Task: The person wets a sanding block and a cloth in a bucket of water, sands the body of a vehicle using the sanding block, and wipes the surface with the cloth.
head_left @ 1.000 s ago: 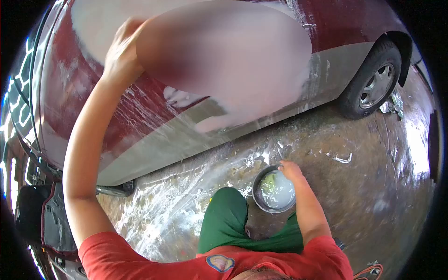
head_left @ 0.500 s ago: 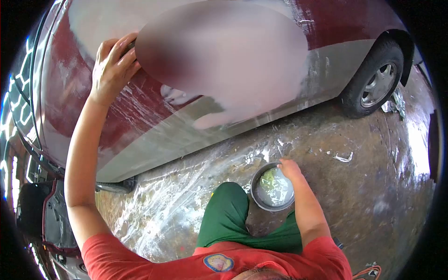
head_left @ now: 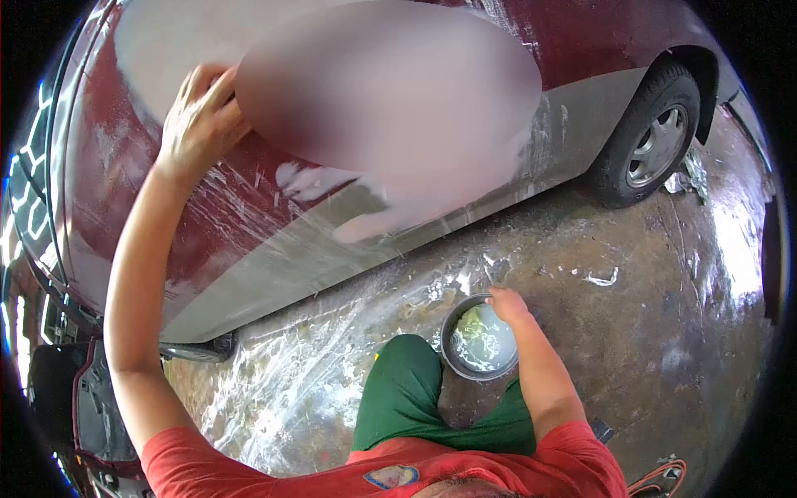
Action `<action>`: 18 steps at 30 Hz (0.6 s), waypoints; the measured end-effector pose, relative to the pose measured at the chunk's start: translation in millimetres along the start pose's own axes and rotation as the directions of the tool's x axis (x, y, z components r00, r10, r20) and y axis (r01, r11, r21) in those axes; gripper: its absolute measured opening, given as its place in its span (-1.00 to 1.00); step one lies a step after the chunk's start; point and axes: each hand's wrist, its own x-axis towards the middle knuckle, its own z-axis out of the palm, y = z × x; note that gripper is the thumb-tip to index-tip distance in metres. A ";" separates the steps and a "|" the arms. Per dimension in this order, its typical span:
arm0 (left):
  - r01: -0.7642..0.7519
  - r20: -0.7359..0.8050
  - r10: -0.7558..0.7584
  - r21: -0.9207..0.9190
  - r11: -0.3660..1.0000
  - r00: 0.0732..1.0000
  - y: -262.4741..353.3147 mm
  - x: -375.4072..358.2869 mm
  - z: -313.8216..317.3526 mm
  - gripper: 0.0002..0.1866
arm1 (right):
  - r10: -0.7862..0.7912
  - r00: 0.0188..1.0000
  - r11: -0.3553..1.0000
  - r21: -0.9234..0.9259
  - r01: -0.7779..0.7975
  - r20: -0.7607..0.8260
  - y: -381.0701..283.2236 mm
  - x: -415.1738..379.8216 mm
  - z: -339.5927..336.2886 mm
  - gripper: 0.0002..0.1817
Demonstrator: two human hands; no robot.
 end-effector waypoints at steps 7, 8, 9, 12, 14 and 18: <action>-0.184 -0.071 0.188 0.066 0.981 0.980 20.6 175.4 20.4 -0.51 | -0.034 0.999 0.999 0.013 0.034 -0.026 -0.6 0.6 -3.0 -0.60; -0.150 0.056 0.151 -0.020 0.989 0.987 16.3 154.7 14.5 -0.52 | -0.027 0.999 1.000 0.015 0.028 -0.028 1.5 -1.6 -4.8 -0.59; -0.106 0.019 0.106 -0.017 0.994 0.994 13.2 114.7 9.1 -0.49 | -0.023 0.999 1.000 0.020 0.024 -0.030 0.2 -4.2 -7.8 -0.59; 0.002 0.016 -0.003 0.031 1.000 1.000 4.9 3.5 -3.8 -0.44 | -0.016 0.999 1.000 0.026 0.017 -0.034 -4.7 -4.1 -8.6 -0.59; 0.015 0.020 -0.015 0.015 1.000 1.000 3.1 8.4 6.1 -0.43 | -0.013 1.000 1.000 0.017 0.013 -0.018 -3.1 -7.4 -4.7 -0.58; -0.024 0.122 0.026 -0.020 1.000 0.992 20.6 138.7 3.7 -0.54 | -0.026 0.999 0.999 0.040 0.028 -0.035 2.3 2.8 -7.7 -0.58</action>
